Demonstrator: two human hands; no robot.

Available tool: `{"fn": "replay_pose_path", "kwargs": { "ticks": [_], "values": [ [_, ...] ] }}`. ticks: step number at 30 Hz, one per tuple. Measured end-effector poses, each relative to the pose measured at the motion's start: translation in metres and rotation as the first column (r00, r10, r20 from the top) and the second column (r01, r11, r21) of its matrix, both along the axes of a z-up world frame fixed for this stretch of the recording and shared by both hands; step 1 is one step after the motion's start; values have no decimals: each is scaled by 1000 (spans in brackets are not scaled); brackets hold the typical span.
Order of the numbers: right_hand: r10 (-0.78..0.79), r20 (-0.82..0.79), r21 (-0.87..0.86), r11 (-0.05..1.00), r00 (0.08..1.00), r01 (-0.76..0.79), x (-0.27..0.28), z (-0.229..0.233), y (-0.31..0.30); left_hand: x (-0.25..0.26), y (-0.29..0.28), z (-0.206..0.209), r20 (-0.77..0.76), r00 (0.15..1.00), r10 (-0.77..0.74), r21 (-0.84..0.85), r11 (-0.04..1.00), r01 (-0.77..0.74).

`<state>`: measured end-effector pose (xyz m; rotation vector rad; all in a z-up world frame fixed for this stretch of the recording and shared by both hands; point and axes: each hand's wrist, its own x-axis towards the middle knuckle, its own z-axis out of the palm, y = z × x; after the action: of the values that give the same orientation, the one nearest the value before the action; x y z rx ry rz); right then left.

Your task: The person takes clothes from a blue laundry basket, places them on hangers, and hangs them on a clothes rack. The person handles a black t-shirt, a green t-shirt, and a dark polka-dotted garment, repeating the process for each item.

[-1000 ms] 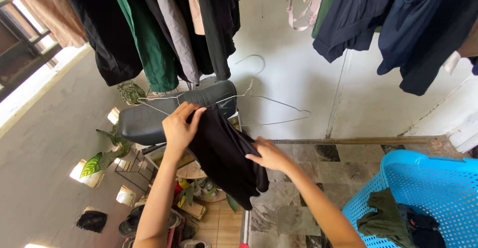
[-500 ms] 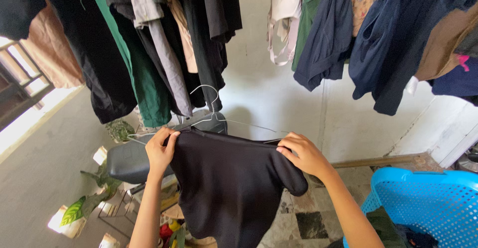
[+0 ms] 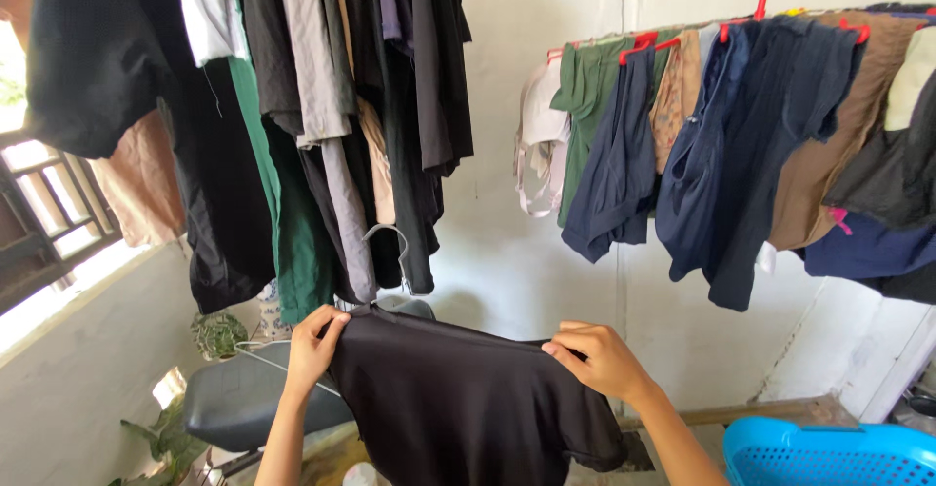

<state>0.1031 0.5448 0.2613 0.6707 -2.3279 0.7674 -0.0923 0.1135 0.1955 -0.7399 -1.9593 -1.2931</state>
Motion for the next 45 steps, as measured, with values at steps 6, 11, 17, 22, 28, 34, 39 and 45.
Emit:
{"fn": "replay_pose_path", "kwargs": {
  "ticks": [6,11,17,22,28,34,39,45],
  "values": [
    [55,76,-71,996,996,-50,-8,20,6,-3,3,17,-73,997,-26,-56,998,22],
    [98,154,70,991,983,-110,-13,56,-13,7,32,45,-79,994,-70,-54,996,65],
    [166,98,166,969,981,-181,-18,97,-50,-4,59,69,-108,994,-6,-5,1000,5],
    [187,-317,121,980,930,-156,-17,126,-51,-21,56,91,-13,998,-56,195,979,57],
    [-140,139,225,969,980,106,-21,147,-23,-26,56,113,-42,985,-165,215,962,170],
    [-57,-206,73,995,977,73,-8,161,12,-38,51,143,-35,987,-155,161,974,158],
    [-303,-91,11,952,948,306,10,174,9,-29,72,171,-80,994,-74,-28,997,72],
    [-357,-206,53,925,911,375,15,174,4,6,113,189,-250,957,-150,-205,974,100]
  ]
}}
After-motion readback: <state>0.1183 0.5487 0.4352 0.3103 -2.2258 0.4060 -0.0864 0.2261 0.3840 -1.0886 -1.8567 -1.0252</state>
